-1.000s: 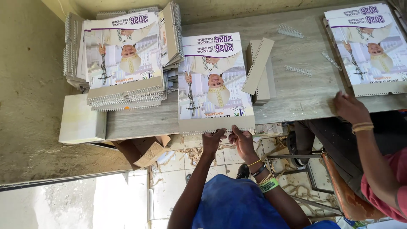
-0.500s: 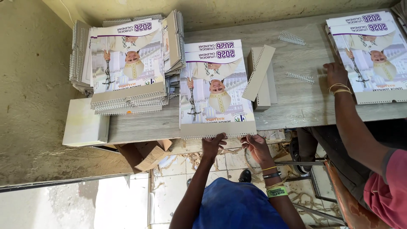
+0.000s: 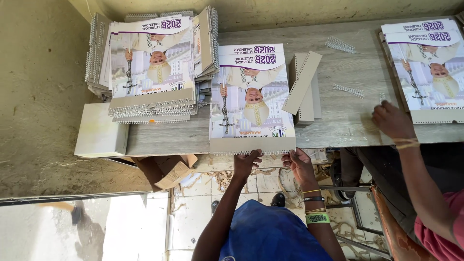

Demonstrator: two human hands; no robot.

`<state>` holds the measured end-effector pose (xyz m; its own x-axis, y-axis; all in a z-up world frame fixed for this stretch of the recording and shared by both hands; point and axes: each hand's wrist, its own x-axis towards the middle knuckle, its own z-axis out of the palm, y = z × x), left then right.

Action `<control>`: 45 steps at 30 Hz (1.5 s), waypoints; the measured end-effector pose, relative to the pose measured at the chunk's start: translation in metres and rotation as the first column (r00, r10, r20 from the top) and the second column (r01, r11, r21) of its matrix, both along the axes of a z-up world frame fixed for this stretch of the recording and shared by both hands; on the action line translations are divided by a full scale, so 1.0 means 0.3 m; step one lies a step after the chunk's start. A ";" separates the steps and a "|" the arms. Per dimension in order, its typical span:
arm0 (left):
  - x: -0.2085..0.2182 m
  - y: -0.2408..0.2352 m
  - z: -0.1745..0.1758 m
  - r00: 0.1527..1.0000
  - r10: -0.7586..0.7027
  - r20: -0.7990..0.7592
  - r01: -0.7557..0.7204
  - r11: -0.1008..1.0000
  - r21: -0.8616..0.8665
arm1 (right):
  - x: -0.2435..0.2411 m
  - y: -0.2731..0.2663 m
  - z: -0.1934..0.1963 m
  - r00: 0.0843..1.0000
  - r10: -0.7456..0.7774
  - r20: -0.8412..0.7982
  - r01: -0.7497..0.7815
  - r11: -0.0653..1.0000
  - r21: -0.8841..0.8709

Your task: Manually assembling and stacking printed calendars on a work table in a print shop.

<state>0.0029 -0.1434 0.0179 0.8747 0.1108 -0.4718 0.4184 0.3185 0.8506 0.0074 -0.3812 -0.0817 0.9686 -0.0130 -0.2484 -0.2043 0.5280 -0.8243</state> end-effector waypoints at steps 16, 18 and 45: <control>-0.059 0.127 0.014 0.982 0.189 -0.010 -0.181 0.922 -0.343 | -0.054 0.161 0.236 0.998 -0.020 -0.059 0.017 0.999 -0.049; -0.089 0.208 -0.088 0.954 0.297 -0.041 -0.292 0.889 -0.354 | -0.102 0.170 0.312 0.997 -0.056 -0.046 0.049 0.988 -0.145; 0.071 0.422 0.665 0.535 -0.285 0.795 -0.517 0.634 0.575 | 0.084 0.600 0.255 0.991 0.096 -0.090 -0.031 0.835 0.550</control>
<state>0.0243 -0.0168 0.2176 0.7259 0.1606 0.6688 -0.5086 -0.5292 0.6791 0.0326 -0.2011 -0.0051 0.9289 0.2167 -0.3003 -0.3240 0.8682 -0.3758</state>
